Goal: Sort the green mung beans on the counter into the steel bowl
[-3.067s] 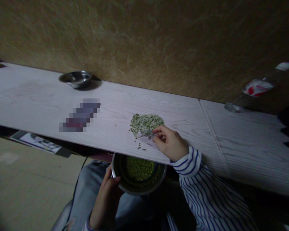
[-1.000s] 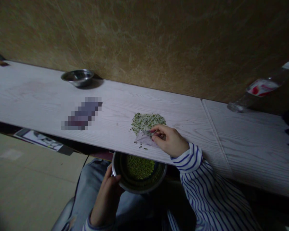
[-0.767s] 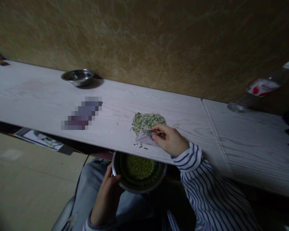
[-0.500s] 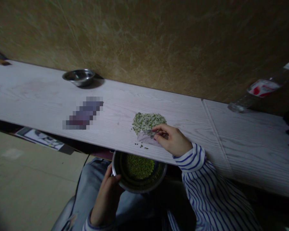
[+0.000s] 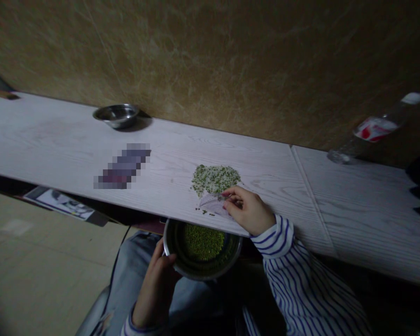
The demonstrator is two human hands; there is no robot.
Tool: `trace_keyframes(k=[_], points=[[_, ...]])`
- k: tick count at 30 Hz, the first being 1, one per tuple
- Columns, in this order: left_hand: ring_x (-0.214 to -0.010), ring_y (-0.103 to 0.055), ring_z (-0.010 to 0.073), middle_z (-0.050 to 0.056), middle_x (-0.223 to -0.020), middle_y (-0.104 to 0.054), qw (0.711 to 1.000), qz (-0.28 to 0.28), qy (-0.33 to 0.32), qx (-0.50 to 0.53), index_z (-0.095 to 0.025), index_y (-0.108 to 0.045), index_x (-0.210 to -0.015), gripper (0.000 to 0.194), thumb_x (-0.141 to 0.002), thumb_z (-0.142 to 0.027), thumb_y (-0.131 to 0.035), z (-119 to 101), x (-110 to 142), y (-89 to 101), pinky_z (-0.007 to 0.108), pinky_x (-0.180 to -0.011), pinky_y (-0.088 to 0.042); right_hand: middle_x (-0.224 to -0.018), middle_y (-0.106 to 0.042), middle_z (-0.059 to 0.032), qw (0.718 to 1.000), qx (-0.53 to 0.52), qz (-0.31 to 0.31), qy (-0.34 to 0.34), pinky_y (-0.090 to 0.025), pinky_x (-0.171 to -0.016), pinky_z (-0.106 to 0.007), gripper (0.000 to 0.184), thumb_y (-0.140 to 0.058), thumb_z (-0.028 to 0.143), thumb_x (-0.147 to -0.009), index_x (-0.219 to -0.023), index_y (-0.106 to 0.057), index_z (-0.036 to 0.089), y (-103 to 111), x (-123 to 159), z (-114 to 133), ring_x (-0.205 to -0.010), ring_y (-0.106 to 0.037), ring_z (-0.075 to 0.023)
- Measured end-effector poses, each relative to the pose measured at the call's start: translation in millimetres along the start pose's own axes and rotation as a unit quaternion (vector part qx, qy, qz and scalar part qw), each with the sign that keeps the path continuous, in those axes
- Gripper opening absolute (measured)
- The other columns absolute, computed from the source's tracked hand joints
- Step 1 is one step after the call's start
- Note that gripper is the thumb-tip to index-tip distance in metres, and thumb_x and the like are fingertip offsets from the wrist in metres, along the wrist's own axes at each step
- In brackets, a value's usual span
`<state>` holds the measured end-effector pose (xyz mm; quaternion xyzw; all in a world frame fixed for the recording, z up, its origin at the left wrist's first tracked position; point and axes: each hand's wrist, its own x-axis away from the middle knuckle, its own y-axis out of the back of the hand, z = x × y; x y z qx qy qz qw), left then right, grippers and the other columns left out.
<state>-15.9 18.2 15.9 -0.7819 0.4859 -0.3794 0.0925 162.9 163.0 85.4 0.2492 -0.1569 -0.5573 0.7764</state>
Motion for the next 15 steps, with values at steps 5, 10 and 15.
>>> trace_keyframes(k=[5,10,15], points=[[-0.104,-0.058,0.0284,0.01,-0.129,-0.056,1.0,-0.015,-0.008,0.003,-0.027,-0.045,-0.14,0.07,-0.072,-0.025,-0.06,-1.0,0.8,-2.2,0.033,-0.066,-0.053,-0.075,-0.065,-0.0047,1.0,-0.001,0.013,0.001,-0.053,-0.063,-0.033,0.023,-0.059,0.027,-0.074,-0.095,-0.063,0.018,-2.7,-4.4,0.2,-0.069,-0.064,-0.0184],[-0.107,-0.057,0.0288,0.011,-0.131,-0.056,1.0,-0.014,-0.001,0.008,-0.027,-0.045,-0.14,0.071,-0.071,-0.025,-0.061,-1.0,0.2,-2.1,0.033,-0.067,-0.052,-0.078,-0.066,-0.0053,0.999,0.016,0.029,0.021,-0.054,-0.066,-0.033,0.023,-0.059,0.026,-0.076,-0.096,-0.064,0.018,-11.6,-5.3,3.7,-0.072,-0.064,-0.0184],[-0.113,-0.053,0.0297,0.009,-0.135,-0.054,1.0,-0.016,0.002,0.002,-0.028,-0.045,-0.139,0.07,-0.071,-0.027,-0.061,1.6,-2.4,0.8,0.032,-0.069,-0.053,-0.08,-0.069,-0.0054,0.997,0.033,0.043,0.049,-0.053,-0.068,-0.031,0.022,-0.059,0.025,-0.078,-0.097,-0.065,0.018,-15.3,5.2,15.0,-0.075,-0.065,-0.0176]])
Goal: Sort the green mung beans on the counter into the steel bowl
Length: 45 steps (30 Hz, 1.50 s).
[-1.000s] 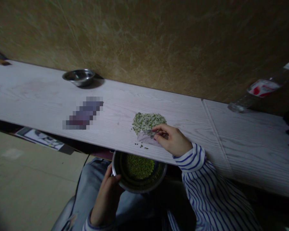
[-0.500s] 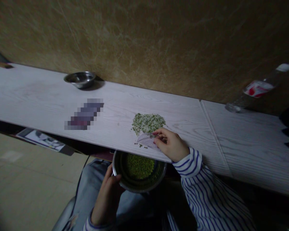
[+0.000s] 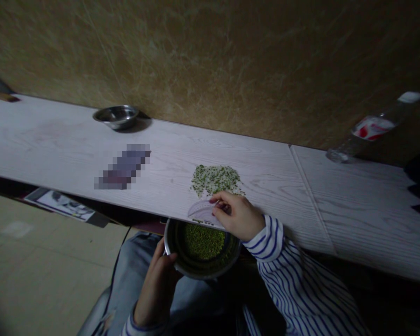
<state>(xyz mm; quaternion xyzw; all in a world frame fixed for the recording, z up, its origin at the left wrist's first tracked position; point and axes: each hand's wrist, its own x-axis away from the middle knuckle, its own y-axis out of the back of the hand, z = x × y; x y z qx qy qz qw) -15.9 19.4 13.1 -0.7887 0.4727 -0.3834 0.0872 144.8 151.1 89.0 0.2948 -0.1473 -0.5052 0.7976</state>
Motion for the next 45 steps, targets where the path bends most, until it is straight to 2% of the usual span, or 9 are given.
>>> trace_keyframes(k=[4,10,18,25,30,36,39,42,45], points=[[-0.11,-0.054,0.0299,0.009,-0.132,-0.055,1.0,0.002,0.001,0.001,-0.028,-0.046,-0.138,0.07,-0.07,-0.026,-0.06,0.4,-0.6,-1.0,0.032,-0.066,-0.053,-0.081,-0.07,-0.0054,1.0,0.017,-0.017,0.005,-0.053,-0.071,-0.031,0.021,-0.059,0.025,-0.078,-0.096,-0.066,0.018,6.0,6.5,3.3,-0.076,-0.067,-0.0176],[-0.104,-0.056,0.0276,0.011,-0.125,-0.058,1.0,0.003,0.0,0.003,-0.025,-0.045,-0.139,0.07,-0.071,-0.026,-0.06,-2.9,1.5,-2.2,0.033,-0.067,-0.053,-0.083,-0.071,-0.0066,0.993,0.037,-0.11,0.005,-0.054,-0.069,-0.031,0.023,-0.059,0.027,-0.08,-0.099,-0.066,0.017,12.0,9.4,-8.2,-0.077,-0.068,-0.0194],[-0.097,-0.057,0.0248,0.009,-0.123,-0.06,1.0,-0.01,0.008,0.01,-0.026,-0.049,-0.133,0.068,-0.066,-0.027,-0.064,3.8,-5.1,6.5,0.036,-0.074,-0.052,-0.084,-0.073,-0.0051,0.991,0.083,-0.097,0.034,-0.054,-0.072,-0.031,0.02,-0.057,0.023,-0.081,-0.099,-0.065,0.019,-4.0,-3.4,-4.8,-0.079,-0.069,-0.0187],[-0.097,-0.056,0.0265,0.009,-0.116,-0.061,1.0,-0.024,0.004,0.008,-0.027,-0.05,-0.133,0.072,-0.063,-0.028,-0.064,7.7,-9.5,5.9,0.037,-0.075,-0.05,-0.081,-0.073,-0.0053,0.982,0.127,-0.139,-0.005,-0.053,-0.067,-0.032,0.022,-0.056,0.022,-0.081,-0.1,-0.066,0.018,10.0,-27.1,-12.8,-0.073,-0.068,-0.019],[-0.092,-0.057,0.0247,0.007,-0.111,-0.063,1.0,-0.022,0.022,0.001,-0.028,-0.047,-0.135,0.075,-0.061,-0.029,-0.064,7.9,-13.2,8.2,0.035,-0.072,-0.05,-0.083,-0.073,-0.006,0.982,0.104,-0.158,0.024,-0.053,-0.07,-0.031,0.021,-0.057,0.024,-0.082,-0.101,-0.066,0.019,24.9,-29.9,-14.2,-0.076,-0.069,-0.0185],[-0.092,-0.058,0.0258,0.007,-0.108,-0.063,0.998,-0.049,0.05,-0.008,-0.03,-0.048,-0.132,0.078,-0.056,-0.027,-0.064,13.2,-18.6,11.9,0.036,-0.071,-0.05,-0.088,-0.074,-0.0066,0.99,0.069,-0.111,0.053,-0.054,-0.073,-0.034,0.023,-0.063,0.032,-0.08,-0.097,-0.068,0.019,57.1,-9.3,-26.2,-0.082,-0.068,-0.02],[-0.095,-0.058,0.027,0.006,-0.108,-0.062,0.997,-0.056,0.05,-0.015,-0.032,-0.048,-0.131,0.078,-0.055,-0.028,-0.063,16.1,-20.4,11.4,0.037,-0.072,-0.05,-0.082,-0.073,-0.0058,0.997,0.052,-0.027,0.048,-0.053,-0.068,-0.03,0.022,-0.064,0.034,-0.078,-0.093,-0.071,0.019,70.7,3.2,-32.5,-0.078,-0.068,-0.0186],[-0.095,-0.058,0.0271,0.006,-0.111,-0.061,0.996,-0.059,0.061,-0.017,-0.033,-0.047,-0.133,0.082,-0.053,-0.027,-0.062,18.0,-21.9,10.0,0.038,-0.071,-0.05,-0.08,-0.073,-0.0046,0.998,0.03,0.042,0.028,-0.052,-0.065,-0.028,0.022,-0.064,0.035,-0.078,-0.092,-0.072,0.019,75.8,6.0,-39.2,-0.073,-0.067,-0.0173],[-0.096,-0.057,0.0285,0.007,-0.114,-0.06,0.996,-0.059,0.069,-0.013,-0.032,-0.045,-0.134,0.084,-0.052,-0.027,-0.061,17.7,-21.8,7.6,0.039,-0.072,-0.051,-0.083,-0.073,-0.0045,0.998,0.019,0.059,0.024,-0.052,-0.068,-0.03,0.024,-0.064,0.034,-0.078,-0.095,-0.072,0.019,74.3,-2.1,-45.1,-0.076,-0.067,-0.0174]])
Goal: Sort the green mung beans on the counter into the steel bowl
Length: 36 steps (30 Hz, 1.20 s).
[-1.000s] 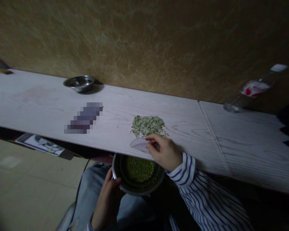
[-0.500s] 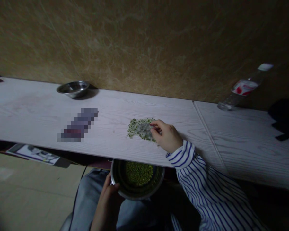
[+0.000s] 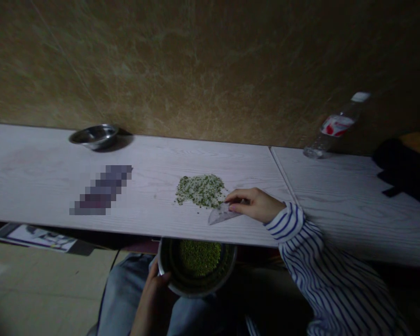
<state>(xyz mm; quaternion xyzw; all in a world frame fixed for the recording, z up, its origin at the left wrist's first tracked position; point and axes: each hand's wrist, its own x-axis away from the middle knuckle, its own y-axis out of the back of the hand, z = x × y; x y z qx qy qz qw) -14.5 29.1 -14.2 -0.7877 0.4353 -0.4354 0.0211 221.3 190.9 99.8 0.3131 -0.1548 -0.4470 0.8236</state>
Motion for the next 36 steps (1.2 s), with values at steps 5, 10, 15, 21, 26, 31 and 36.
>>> trace_keyframes(k=[5,10,15,21,26,31,36], points=[[-0.096,-0.058,0.0301,0.008,-0.107,-0.061,1.0,0.007,-0.008,-0.002,-0.03,-0.043,-0.137,0.083,-0.055,-0.028,-0.06,-1.8,3.2,-3.3,0.04,-0.071,-0.051,-0.09,-0.074,-0.0046,1.0,-0.003,-0.012,0.008,-0.052,-0.076,-0.032,0.025,-0.063,0.034,-0.079,-0.097,-0.072,0.019,-0.6,-21.5,-5.6,-0.084,-0.067,-0.0175],[-0.094,-0.059,0.0292,0.009,-0.111,-0.061,1.0,0.004,-0.004,-0.008,-0.032,-0.043,-0.137,0.084,-0.055,-0.027,-0.061,1.3,2.7,-2.9,0.039,-0.069,-0.052,-0.089,-0.074,-0.0046,0.996,0.022,-0.087,0.009,-0.053,-0.071,-0.032,0.026,-0.063,0.034,-0.079,-0.099,-0.072,0.02,-0.2,-31.7,-7.1,-0.079,-0.066,-0.0174],[-0.101,-0.059,0.0317,0.008,-0.119,-0.059,1.0,0.016,-0.008,0.0,-0.032,-0.044,-0.137,0.085,-0.054,-0.03,-0.062,4.1,3.3,-2.3,0.037,-0.068,-0.053,-0.088,-0.074,-0.0063,0.973,0.067,-0.222,0.019,-0.054,-0.07,-0.032,0.026,-0.06,0.032,-0.083,-0.103,-0.069,0.018,-15.8,-24.5,-2.8,-0.077,-0.067,-0.0181],[-0.101,-0.059,0.0346,0.011,-0.121,-0.059,1.0,0.013,-0.008,0.015,-0.032,-0.04,-0.141,0.092,-0.052,-0.028,-0.064,6.8,1.1,-1.5,0.041,-0.068,-0.054,-0.091,-0.075,-0.0078,0.96,0.136,-0.239,0.045,-0.056,-0.075,-0.034,0.024,-0.056,0.027,-0.086,-0.106,-0.067,0.018,-31.0,-14.2,3.1,-0.081,-0.071,-0.0201],[-0.099,-0.059,0.0325,0.01,-0.123,-0.058,1.0,0.002,-0.003,0.012,-0.033,-0.042,-0.139,0.09,-0.053,-0.029,-0.064,8.0,0.8,-2.7,0.04,-0.068,-0.053,-0.09,-0.075,-0.0082,0.967,0.13,-0.217,0.041,-0.057,-0.074,-0.033,0.024,-0.056,0.027,-0.086,-0.106,-0.067,0.017,-32.4,-13.2,5.5,-0.08,-0.071,-0.0196],[-0.101,-0.059,0.0324,0.01,-0.123,-0.059,1.0,-0.006,0.001,0.012,-0.032,-0.043,-0.139,0.09,-0.052,-0.026,-0.064,9.2,1.3,-1.7,0.039,-0.067,-0.053,-0.088,-0.075,-0.0066,0.972,0.122,-0.198,0.044,-0.057,-0.072,-0.032,0.024,-0.056,0.026,-0.086,-0.105,-0.068,0.019,-35.2,-12.5,9.3,-0.077,-0.07,-0.0186],[-0.09,-0.061,0.0278,0.009,-0.117,-0.06,1.0,-0.004,-0.005,0.004,-0.03,-0.044,-0.139,0.088,-0.054,-0.027,-0.065,7.7,2.6,0.7,0.038,-0.067,-0.053,-0.088,-0.076,-0.0061,0.977,0.103,-0.174,0.062,-0.057,-0.071,-0.03,0.024,-0.058,0.026,-0.084,-0.104,-0.069,0.019,-35.9,-10.2,14.6,-0.075,-0.07,-0.0177]])
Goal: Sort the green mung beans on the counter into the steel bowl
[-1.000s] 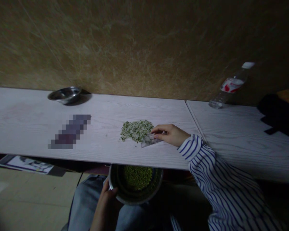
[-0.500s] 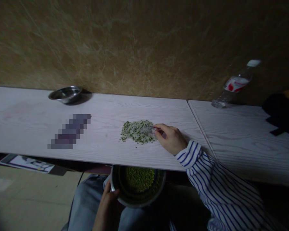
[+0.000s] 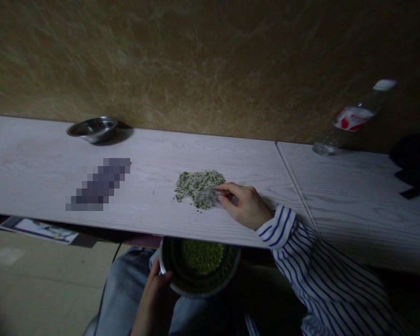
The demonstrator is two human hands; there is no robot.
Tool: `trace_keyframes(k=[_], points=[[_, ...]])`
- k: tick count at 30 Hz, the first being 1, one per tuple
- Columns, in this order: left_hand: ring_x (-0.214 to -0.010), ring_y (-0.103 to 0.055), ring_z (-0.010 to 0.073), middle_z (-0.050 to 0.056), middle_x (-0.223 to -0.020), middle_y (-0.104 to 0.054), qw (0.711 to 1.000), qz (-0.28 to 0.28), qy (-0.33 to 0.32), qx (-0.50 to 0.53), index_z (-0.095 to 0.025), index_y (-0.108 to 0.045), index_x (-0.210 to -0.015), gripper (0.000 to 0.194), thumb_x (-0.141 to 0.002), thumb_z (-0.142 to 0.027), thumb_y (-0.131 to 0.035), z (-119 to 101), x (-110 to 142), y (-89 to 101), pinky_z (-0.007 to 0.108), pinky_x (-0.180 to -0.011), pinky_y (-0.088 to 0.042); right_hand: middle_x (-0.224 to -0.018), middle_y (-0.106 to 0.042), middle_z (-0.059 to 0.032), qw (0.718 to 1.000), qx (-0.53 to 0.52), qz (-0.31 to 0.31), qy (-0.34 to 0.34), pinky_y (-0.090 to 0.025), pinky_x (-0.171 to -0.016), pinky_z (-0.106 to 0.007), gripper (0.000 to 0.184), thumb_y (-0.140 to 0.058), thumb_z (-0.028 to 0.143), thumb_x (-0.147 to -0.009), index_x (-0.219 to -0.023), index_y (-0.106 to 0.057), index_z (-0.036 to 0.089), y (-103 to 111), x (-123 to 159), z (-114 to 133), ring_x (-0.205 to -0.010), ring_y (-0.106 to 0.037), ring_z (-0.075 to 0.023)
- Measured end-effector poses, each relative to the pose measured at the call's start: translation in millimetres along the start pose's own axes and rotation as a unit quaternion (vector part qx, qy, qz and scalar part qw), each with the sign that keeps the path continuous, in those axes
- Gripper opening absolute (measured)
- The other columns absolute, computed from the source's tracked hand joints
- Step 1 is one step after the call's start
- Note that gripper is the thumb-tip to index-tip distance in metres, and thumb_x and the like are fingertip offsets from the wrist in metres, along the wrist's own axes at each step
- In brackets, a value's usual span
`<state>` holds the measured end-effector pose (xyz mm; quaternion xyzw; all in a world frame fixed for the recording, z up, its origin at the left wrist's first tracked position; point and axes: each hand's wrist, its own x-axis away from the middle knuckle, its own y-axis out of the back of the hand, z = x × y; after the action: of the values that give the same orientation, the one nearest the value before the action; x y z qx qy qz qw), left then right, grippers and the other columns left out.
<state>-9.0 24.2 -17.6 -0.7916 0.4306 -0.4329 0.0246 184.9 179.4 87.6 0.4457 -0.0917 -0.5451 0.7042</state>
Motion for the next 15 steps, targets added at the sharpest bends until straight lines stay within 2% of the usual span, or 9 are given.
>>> trace_keyframes(k=[8,15], points=[[-0.095,-0.06,0.0314,0.011,-0.113,-0.062,1.0,0.02,-0.005,0.018,-0.027,-0.046,-0.138,0.085,-0.055,-0.025,-0.066,-3.8,5.6,-0.9,0.039,-0.07,-0.053,-0.083,-0.075,-0.0058,1.0,-0.007,-0.029,-0.007,-0.056,-0.067,-0.029,0.022,-0.059,0.026,-0.083,-0.101,-0.069,0.018,2.3,1.2,-0.6,-0.074,-0.069,-0.018],[-0.099,-0.06,0.031,0.011,-0.12,-0.062,0.999,0.021,-0.006,0.024,-0.028,-0.046,-0.137,0.082,-0.056,-0.023,-0.064,-3.6,7.5,-2.4,0.039,-0.073,-0.053,-0.086,-0.075,-0.007,1.0,0.0,-0.005,0.007,-0.055,-0.068,-0.028,0.025,-0.058,0.026,-0.084,-0.104,-0.069,0.017,2.0,2.0,0.0,-0.074,-0.07,-0.0179]])
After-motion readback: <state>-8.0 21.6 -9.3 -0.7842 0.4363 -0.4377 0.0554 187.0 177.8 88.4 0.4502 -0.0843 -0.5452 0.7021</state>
